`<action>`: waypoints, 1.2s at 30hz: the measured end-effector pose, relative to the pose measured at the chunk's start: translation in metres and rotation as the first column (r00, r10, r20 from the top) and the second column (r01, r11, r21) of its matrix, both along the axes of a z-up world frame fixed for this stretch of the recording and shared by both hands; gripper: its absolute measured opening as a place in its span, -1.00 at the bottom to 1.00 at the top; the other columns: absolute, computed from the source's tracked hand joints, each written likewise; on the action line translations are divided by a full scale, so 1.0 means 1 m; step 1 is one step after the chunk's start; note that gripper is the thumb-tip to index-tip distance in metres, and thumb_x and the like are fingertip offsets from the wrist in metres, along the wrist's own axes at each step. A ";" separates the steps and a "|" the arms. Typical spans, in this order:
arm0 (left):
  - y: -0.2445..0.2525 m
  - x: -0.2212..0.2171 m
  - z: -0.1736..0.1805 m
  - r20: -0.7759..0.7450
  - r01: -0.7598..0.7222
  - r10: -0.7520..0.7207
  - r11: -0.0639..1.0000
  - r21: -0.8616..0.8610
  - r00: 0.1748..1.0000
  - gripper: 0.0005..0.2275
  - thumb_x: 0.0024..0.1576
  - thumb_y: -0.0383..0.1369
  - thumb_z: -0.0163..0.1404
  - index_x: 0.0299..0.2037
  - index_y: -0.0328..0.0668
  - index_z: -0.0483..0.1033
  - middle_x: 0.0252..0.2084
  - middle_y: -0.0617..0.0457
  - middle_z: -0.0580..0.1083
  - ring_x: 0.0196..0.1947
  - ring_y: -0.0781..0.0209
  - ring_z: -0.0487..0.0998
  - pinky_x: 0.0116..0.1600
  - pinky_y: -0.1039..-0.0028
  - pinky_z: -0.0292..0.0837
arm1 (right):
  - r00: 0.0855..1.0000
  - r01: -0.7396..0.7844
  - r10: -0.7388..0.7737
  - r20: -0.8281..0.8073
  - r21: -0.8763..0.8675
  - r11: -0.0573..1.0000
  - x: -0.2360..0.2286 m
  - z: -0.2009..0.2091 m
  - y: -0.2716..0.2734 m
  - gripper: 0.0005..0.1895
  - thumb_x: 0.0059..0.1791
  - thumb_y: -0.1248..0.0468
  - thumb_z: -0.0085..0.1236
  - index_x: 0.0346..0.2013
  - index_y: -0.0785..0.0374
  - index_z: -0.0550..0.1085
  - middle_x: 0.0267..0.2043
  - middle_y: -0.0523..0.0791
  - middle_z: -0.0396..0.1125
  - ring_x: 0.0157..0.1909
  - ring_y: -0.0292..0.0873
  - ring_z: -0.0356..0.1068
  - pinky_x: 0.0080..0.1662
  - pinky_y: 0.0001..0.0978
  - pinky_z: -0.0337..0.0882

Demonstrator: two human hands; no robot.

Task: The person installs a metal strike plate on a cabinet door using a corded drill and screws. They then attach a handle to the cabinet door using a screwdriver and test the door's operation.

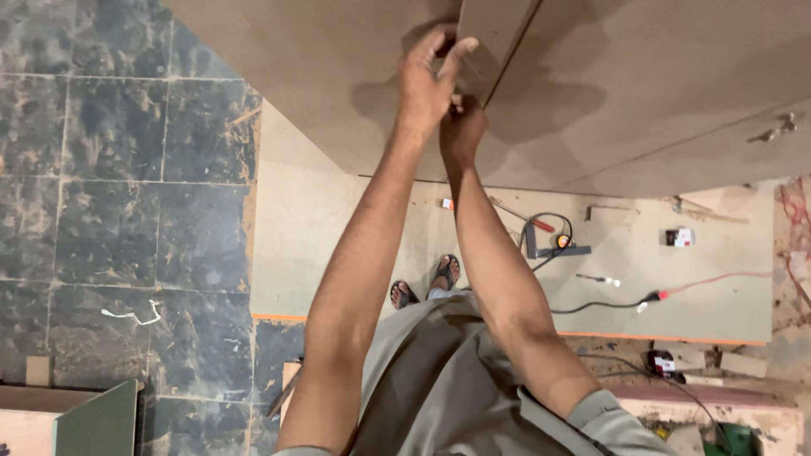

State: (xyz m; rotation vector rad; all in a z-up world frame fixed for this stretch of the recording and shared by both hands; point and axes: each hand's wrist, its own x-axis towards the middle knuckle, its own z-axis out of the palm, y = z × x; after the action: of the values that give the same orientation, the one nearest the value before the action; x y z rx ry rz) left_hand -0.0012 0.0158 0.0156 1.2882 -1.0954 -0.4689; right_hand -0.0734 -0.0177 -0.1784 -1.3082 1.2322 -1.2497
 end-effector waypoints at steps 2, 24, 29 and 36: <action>-0.002 0.002 -0.003 -0.131 0.017 0.005 0.985 0.172 0.991 -0.82 0.19 -0.33 0.14 -0.09 -0.26 0.57 -0.27 0.08 0.63 -0.29 0.35 0.61 -0.23 0.43 0.62 | 0.979 0.004 -0.030 -0.203 -0.126 0.992 0.002 0.002 0.000 -0.86 -0.02 0.38 0.12 -0.44 0.42 0.46 -0.48 -0.04 0.39 -0.40 -0.31 0.24 -0.34 -0.32 0.36; -0.003 0.002 -0.014 -0.054 0.002 0.000 1.000 0.028 0.999 -0.80 0.25 -0.32 0.11 -0.06 -0.30 0.57 -0.23 0.06 0.65 -0.21 0.35 0.62 -0.02 0.49 0.55 | 0.946 -0.264 0.036 0.322 0.701 0.662 -0.031 -0.011 0.013 -0.29 0.02 -0.22 0.03 0.27 0.18 0.27 0.12 -0.10 0.33 0.10 -0.15 0.34 0.07 -0.13 0.33; 0.007 0.004 -0.015 0.012 0.030 -0.030 1.000 -0.001 0.999 -0.70 0.28 -0.20 0.10 -0.09 -0.38 0.54 -0.27 0.06 0.57 -0.24 0.36 0.54 -0.03 0.49 0.51 | 0.990 -0.109 0.017 0.141 0.677 0.728 -0.074 -0.040 0.042 -0.28 0.00 -0.04 0.11 0.34 0.29 0.24 0.27 0.01 0.32 0.23 -0.02 0.33 0.19 -0.07 0.33; 0.062 0.002 -0.019 0.013 -0.042 0.041 0.988 0.146 0.999 -0.58 0.38 -0.10 -0.13 -0.11 -0.43 0.55 -0.38 0.06 0.41 -0.33 0.30 0.36 -0.16 0.41 0.35 | 0.980 -0.098 0.058 0.188 0.213 0.972 -0.102 -0.059 0.054 -0.46 0.00 0.34 -0.01 0.30 0.40 0.33 0.30 0.07 0.35 0.29 -0.01 0.34 0.25 -0.24 0.34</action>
State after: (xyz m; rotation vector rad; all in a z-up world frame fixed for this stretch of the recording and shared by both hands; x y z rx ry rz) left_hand 0.0011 0.0781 -0.0033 1.4399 -1.0560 -0.5198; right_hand -0.1754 0.0364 -0.2376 -1.0480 1.1432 -1.1139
